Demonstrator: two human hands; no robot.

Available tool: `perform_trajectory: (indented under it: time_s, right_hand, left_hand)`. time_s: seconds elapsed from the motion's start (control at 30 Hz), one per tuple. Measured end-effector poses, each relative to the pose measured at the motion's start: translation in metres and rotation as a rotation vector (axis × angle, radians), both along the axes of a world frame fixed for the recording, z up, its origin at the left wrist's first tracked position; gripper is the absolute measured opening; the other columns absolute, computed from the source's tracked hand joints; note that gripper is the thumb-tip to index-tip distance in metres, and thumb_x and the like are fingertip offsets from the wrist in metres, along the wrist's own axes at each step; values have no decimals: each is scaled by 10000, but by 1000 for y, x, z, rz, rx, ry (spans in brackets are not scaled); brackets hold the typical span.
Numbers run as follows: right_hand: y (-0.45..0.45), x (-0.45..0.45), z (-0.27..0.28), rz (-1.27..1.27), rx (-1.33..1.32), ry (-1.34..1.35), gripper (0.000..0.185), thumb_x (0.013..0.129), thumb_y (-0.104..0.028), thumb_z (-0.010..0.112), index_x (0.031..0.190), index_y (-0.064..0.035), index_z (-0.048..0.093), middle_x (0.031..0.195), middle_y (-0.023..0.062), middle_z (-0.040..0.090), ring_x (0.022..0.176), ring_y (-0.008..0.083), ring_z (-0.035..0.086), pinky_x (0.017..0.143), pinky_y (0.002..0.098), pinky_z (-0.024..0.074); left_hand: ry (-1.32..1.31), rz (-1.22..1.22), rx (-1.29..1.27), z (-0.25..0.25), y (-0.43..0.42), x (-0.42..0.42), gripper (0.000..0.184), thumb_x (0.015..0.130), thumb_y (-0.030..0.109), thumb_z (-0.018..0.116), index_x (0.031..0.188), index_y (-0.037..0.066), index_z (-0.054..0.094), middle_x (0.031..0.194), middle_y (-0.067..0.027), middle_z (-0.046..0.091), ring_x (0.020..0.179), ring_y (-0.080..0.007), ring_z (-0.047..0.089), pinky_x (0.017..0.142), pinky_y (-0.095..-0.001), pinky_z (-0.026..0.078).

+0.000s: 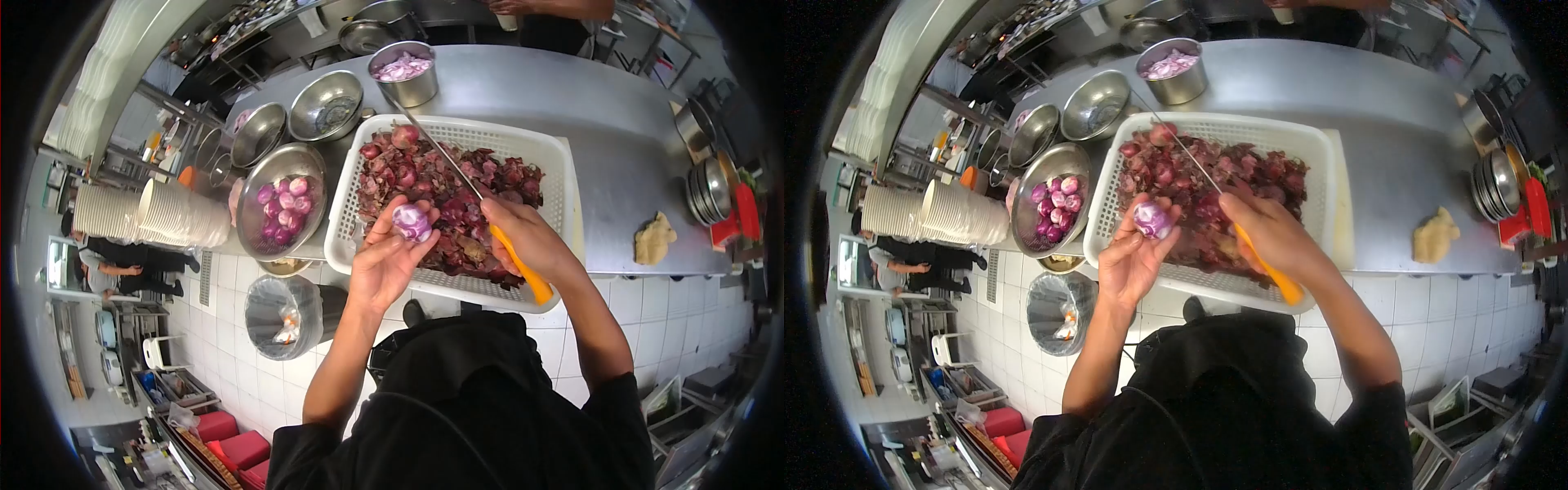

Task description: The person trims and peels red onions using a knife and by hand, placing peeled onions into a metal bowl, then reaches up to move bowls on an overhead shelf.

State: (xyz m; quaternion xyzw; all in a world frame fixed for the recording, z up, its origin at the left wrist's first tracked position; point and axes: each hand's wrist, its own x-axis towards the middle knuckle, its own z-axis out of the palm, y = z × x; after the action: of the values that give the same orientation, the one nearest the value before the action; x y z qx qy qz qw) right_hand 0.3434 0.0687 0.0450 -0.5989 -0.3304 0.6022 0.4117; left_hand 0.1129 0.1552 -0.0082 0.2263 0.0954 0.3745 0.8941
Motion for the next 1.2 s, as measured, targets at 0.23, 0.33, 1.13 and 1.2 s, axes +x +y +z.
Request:
perform_trajectory:
  time_s: [0.23, 0.33, 1.13, 1.2]
  right_hand:
    - [-5, -18, -12, -63, 108, -187, 565, 1007, -372, 550, 1529, -228, 389, 702, 3, 519, 525, 97, 463, 471, 275, 412]
    - [-1, -6, -17, -7, -38, -71, 473, 1000, -484, 505, 1111, -32, 592, 606, 39, 512, 456, 119, 473, 413, 276, 374]
    - [-36, -55, -9, -457, 120, -195, 429, 1011, -299, 563, 1354, -68, 451, 580, 7, 485, 438, 89, 437, 413, 249, 335]
    - [-41, -64, -3, -537, 93, -165, 424, 1002, -280, 584, 1353, -68, 473, 595, -1, 486, 462, 85, 439, 425, 248, 323]
  left_hand:
    - [148, 69, 37, -2, -2, -13, 491, 922, 47, 596, 1398, 59, 475, 1339, -162, 565, 1277, -366, 533, 1117, -494, 418]
    - [206, 112, 70, 9, -6, -21, 499, 930, 17, 584, 1410, 41, 451, 1279, -143, 593, 1200, -322, 592, 1080, -477, 466]
    - [1523, 547, 718, -53, 157, -181, 458, 763, 146, 786, 1158, -50, 663, 970, -147, 731, 830, -211, 692, 774, -346, 536]
    - [1629, 504, 807, -43, 154, -176, 451, 763, 149, 781, 1161, -30, 670, 961, -161, 721, 855, -242, 689, 799, -353, 528]
